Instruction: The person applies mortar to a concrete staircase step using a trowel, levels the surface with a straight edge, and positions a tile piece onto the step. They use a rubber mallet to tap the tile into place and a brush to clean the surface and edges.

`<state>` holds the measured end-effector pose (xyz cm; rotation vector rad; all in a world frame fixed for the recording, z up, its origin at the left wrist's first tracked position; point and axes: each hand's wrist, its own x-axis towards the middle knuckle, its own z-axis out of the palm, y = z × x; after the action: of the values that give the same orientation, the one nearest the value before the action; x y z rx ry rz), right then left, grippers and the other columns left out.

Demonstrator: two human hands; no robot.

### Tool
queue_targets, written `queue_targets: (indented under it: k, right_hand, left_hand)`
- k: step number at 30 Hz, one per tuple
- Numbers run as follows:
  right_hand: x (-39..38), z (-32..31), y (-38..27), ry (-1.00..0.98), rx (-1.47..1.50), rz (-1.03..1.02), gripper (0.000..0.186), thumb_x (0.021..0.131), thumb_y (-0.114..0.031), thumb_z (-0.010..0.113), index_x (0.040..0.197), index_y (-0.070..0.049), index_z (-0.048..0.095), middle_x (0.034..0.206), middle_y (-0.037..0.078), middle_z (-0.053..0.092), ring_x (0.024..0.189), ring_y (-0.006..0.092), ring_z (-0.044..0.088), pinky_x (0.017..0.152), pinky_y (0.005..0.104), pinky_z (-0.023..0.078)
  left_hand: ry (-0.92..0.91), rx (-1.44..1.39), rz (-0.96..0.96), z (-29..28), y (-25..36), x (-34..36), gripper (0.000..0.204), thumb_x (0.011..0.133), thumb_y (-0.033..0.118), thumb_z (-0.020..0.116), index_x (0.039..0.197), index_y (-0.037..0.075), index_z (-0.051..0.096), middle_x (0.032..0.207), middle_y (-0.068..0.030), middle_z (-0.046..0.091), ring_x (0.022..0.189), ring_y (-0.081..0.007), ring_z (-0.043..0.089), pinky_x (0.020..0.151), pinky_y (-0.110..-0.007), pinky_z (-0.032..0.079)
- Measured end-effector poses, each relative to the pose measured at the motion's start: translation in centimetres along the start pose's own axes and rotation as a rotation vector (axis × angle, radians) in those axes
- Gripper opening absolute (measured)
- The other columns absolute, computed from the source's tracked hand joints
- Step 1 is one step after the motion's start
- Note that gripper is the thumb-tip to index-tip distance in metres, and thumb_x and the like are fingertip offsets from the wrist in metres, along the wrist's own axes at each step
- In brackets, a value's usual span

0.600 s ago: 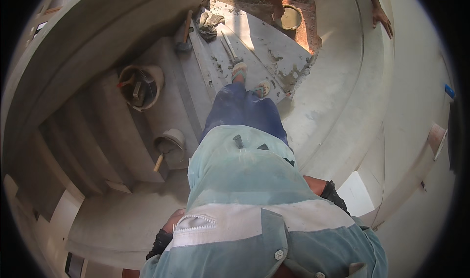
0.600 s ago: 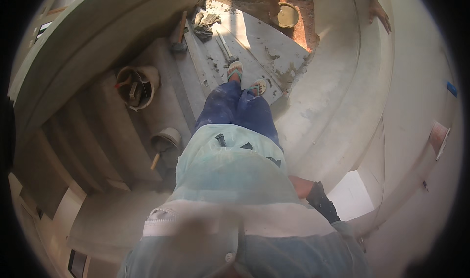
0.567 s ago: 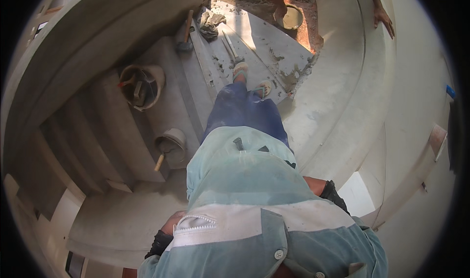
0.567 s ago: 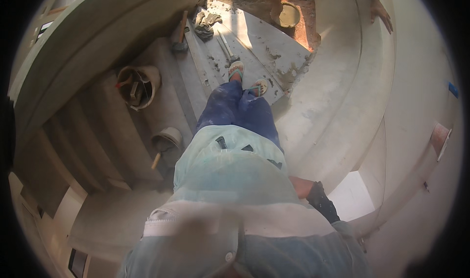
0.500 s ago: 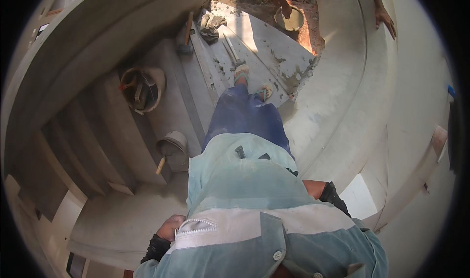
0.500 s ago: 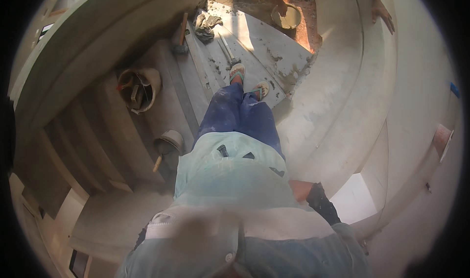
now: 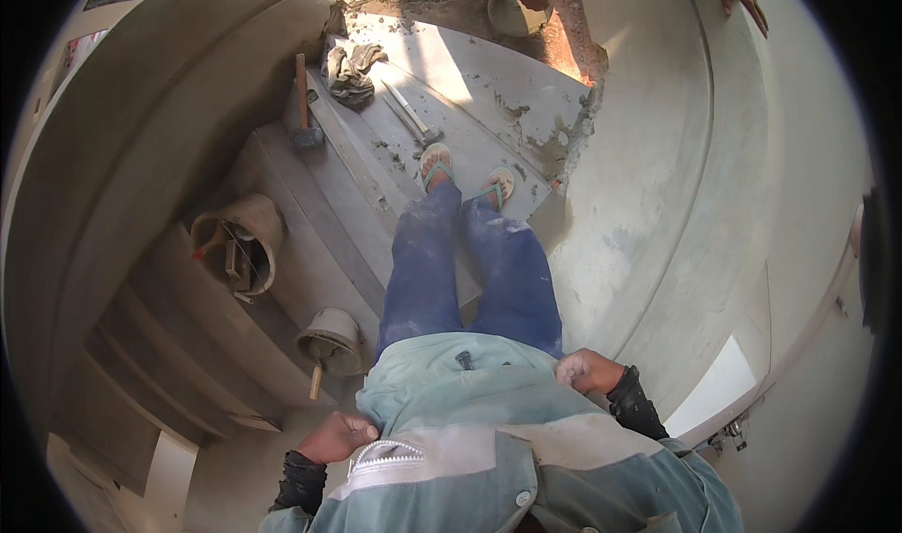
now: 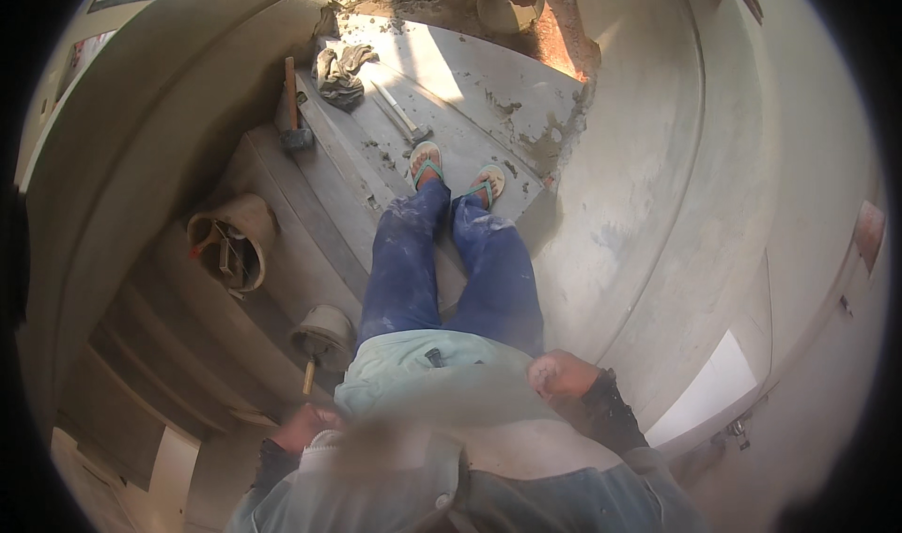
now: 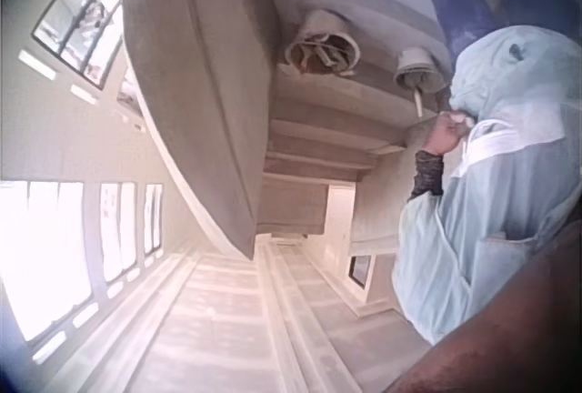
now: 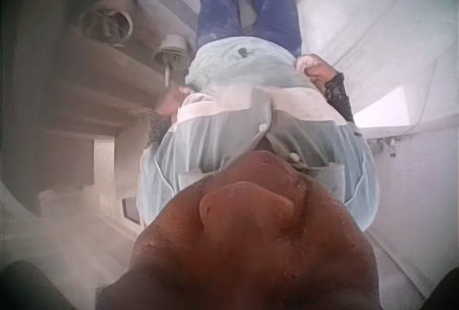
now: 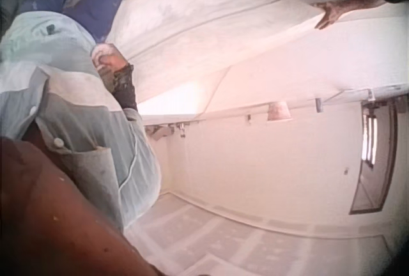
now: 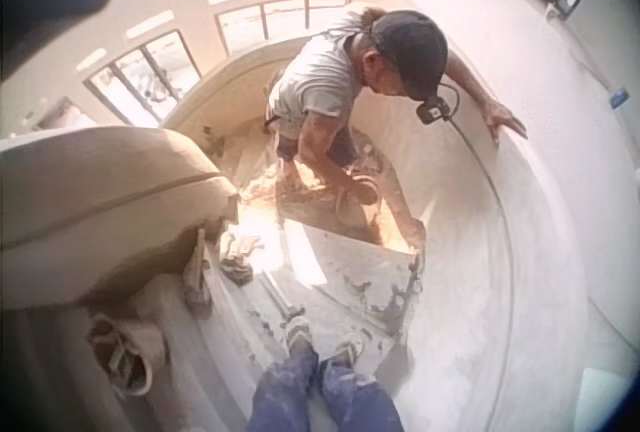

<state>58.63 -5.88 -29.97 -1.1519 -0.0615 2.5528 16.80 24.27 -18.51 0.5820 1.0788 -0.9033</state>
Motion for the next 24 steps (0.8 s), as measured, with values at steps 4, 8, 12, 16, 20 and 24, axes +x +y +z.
queue_targets:
  k: [4,8,12,16,20,24]
  right_hand:
    - [0.5,1.4,-3.3,0.167,-0.074,0.379,0.018,0.088,-0.012,0.06,0.1,0.0,0.067,0.089,0.005,0.069,0.079,0.0147,0.063,0.073,0.0297,0.051]
    - [4.3,5.2,-0.5,0.942,-0.51,0.234,0.032,0.091,-0.031,0.066,0.103,-0.001,0.064,0.088,0.017,0.069,0.082,0.032,0.068,0.075,0.0421,0.053]
    - [9.1,6.2,2.1,1.048,-0.682,0.397,0.04,0.097,-0.039,0.061,0.1,0.001,0.063,0.087,0.023,0.067,0.088,0.0429,0.067,0.075,0.0481,0.051]
    - [6.8,5.3,5.3,0.893,-0.36,0.241,0.044,0.101,-0.039,0.05,0.091,0.002,0.062,0.084,0.025,0.064,0.085,0.0404,0.064,0.077,0.0525,0.045]
    - [1.1,4.1,4.1,0.544,-0.078,0.182,0.047,0.103,-0.039,0.052,0.09,0.006,0.062,0.081,0.021,0.062,0.079,0.0291,0.059,0.077,0.0429,0.047]
    - [3.7,1.1,2.8,0.298,-0.571,0.082,0.04,0.102,-0.035,0.055,0.093,0.003,0.066,0.088,0.024,0.066,0.084,0.0389,0.065,0.081,0.0448,0.049]
  left_hand:
    - [-0.083,0.167,0.138,-0.8,1.8,3.6,0.037,0.098,0.038,0.067,0.093,0.001,0.072,0.076,-0.006,0.067,0.074,-0.0128,0.061,0.073,-0.033,0.05]
    - [0.072,0.562,0.154,1.4,3.3,5.6,0.041,0.102,0.04,0.054,0.102,0.001,0.067,0.087,-0.0193,0.07,0.083,-0.0381,0.067,0.076,-0.044,0.051]
    - [0.181,0.447,0.133,2.7,1.9,7.0,0.046,0.105,0.039,0.049,0.098,-0.003,0.066,0.086,-0.0203,0.07,0.083,-0.0359,0.068,0.078,-0.044,0.051]
    - [0.296,0.012,-0.016,3.6,5.1,4.7,0.049,0.107,0.038,0.048,0.104,-0.007,0.067,0.085,-0.0128,0.071,0.082,-0.0168,0.063,0.08,-0.037,0.05]
    - [0.189,-0.387,-0.076,4.1,6.6,3.2,0.045,0.108,0.035,0.05,0.098,-0.006,0.065,0.082,0.0005,0.064,0.077,-0.0079,0.052,0.075,-0.03,0.047]
    - [0.01,0.075,0.076,0.6,3.9,8.1,0.042,0.107,0.035,0.051,0.097,-0.003,0.066,0.078,-0.0015,0.066,0.076,-0.0083,0.055,0.073,-0.031,0.048]
